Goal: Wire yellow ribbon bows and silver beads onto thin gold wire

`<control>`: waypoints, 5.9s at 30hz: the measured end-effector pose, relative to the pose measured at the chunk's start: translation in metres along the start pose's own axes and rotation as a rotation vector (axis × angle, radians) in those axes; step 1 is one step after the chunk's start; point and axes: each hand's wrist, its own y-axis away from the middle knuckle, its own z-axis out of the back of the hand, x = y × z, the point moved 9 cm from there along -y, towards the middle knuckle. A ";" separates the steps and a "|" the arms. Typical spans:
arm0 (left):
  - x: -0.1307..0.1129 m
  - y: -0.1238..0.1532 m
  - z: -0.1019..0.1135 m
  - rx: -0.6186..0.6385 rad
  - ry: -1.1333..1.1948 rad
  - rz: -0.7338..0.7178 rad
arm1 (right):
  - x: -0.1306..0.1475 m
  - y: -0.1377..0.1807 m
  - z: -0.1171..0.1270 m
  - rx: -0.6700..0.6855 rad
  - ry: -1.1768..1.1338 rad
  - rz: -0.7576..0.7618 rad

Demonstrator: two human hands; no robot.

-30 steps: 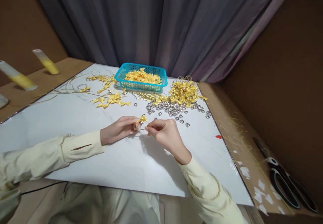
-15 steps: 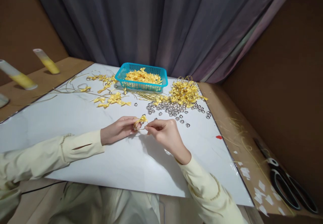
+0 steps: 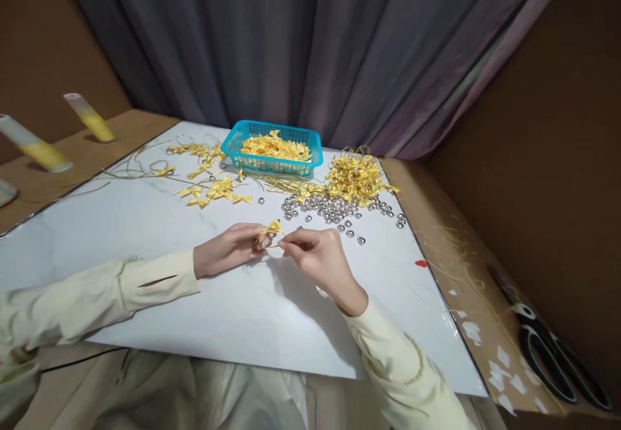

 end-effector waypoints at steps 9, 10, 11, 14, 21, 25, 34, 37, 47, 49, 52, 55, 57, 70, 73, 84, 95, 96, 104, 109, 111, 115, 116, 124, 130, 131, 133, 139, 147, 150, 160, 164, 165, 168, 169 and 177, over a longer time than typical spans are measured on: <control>0.000 0.001 0.001 -0.012 -0.033 0.009 | 0.000 0.001 -0.002 0.017 0.025 0.005; 0.000 0.001 0.001 -0.017 -0.034 0.012 | 0.000 0.001 -0.001 0.017 0.032 0.005; 0.001 0.002 0.000 -0.018 -0.035 0.016 | 0.000 0.001 -0.001 0.018 0.039 0.006; 0.001 0.002 0.000 -0.018 -0.035 0.022 | 0.001 0.000 -0.001 0.025 0.053 0.015; 0.002 0.002 0.001 -0.025 -0.042 0.034 | 0.001 0.000 -0.001 0.035 0.045 0.020; 0.002 0.002 0.001 -0.013 -0.073 0.031 | 0.001 0.000 -0.001 0.045 0.055 0.019; 0.000 0.002 -0.001 0.004 -0.121 0.020 | 0.003 0.000 0.000 0.084 0.072 0.017; 0.000 0.002 0.000 0.016 -0.148 0.019 | 0.000 0.000 -0.003 0.130 0.050 -0.015; 0.003 0.004 -0.005 0.052 -0.300 0.040 | -0.015 0.005 -0.010 0.266 -0.089 -0.225; 0.003 0.004 -0.006 0.062 -0.332 0.035 | -0.016 0.006 -0.012 0.290 -0.114 -0.260; 0.003 0.004 -0.005 0.064 -0.378 0.028 | -0.016 0.007 -0.013 0.309 -0.146 -0.288; 0.005 0.004 -0.003 0.066 -0.408 0.030 | -0.017 0.008 -0.015 0.319 -0.189 -0.315; 0.006 0.004 -0.002 0.066 -0.419 0.036 | -0.018 0.008 -0.017 0.326 -0.225 -0.331; 0.005 0.004 -0.004 0.077 -0.397 0.023 | -0.021 0.011 -0.024 0.332 -0.363 -0.408; 0.005 0.004 -0.003 0.062 -0.370 0.032 | -0.021 0.010 -0.025 0.333 -0.366 -0.387; 0.005 0.004 0.000 0.034 -0.316 0.041 | -0.019 0.006 -0.025 0.271 -0.376 -0.354; -0.003 0.003 0.003 -0.049 -0.347 -0.029 | -0.031 -0.001 -0.023 0.219 -0.316 -0.291; -0.003 0.003 0.004 -0.050 -0.352 -0.029 | -0.030 -0.001 -0.021 0.177 -0.312 -0.270; -0.006 0.004 -0.002 -0.007 -0.502 -0.075 | -0.022 -0.001 -0.021 0.032 -0.290 -0.101; -0.011 0.004 0.000 -0.063 -0.587 -0.113 | -0.029 -0.003 -0.029 0.144 -0.364 -0.158; -0.012 0.004 -0.001 -0.053 -0.605 -0.123 | -0.031 -0.003 -0.028 0.115 -0.357 -0.148; -0.012 0.005 -0.003 -0.033 -0.675 -0.159 | -0.028 -0.002 -0.027 0.120 -0.245 -0.085; -0.012 0.005 -0.002 -0.037 -0.707 -0.170 | -0.025 -0.003 -0.026 0.145 -0.163 -0.045; -0.012 0.008 -0.010 0.003 -0.889 -0.237 | 0.027 0.003 -0.032 0.243 0.604 0.521; -0.012 0.009 -0.014 0.045 -0.845 -0.237 | 0.022 0.003 -0.046 0.318 0.572 0.502; -0.011 0.009 -0.015 0.052 -0.829 -0.234 | 0.021 0.002 -0.045 0.318 0.553 0.490; -0.010 0.009 -0.014 0.064 -0.798 -0.229 | 0.019 0.001 -0.045 0.315 0.508 0.468; -0.007 0.008 -0.013 0.085 -0.739 -0.200 | 0.017 0.001 -0.042 0.279 0.285 0.474; -0.008 0.008 -0.012 0.065 -0.716 -0.183 | 0.020 0.002 -0.035 0.177 0.278 0.539; -0.008 0.008 -0.013 0.074 -0.715 -0.190 | 0.020 0.001 -0.038 0.205 0.277 0.518; -0.006 0.007 -0.011 0.057 -0.779 -0.192 | 0.017 -0.001 -0.042 0.206 0.306 0.523; -0.006 0.006 -0.011 0.052 -0.840 -0.210 | 0.020 -0.001 -0.036 0.116 0.324 0.531; -0.006 0.006 -0.011 0.049 -0.856 -0.215 | 0.022 0.000 -0.034 0.088 0.332 0.538; -0.007 0.006 -0.010 0.040 -0.871 -0.221 | 0.027 0.002 -0.032 0.035 0.359 0.570; -0.007 0.006 -0.010 0.040 -0.865 -0.221 | 0.028 0.003 -0.032 0.027 0.363 0.578; -0.010 0.008 -0.011 0.046 -0.785 -0.242 | 0.021 0.001 -0.036 0.171 0.354 0.549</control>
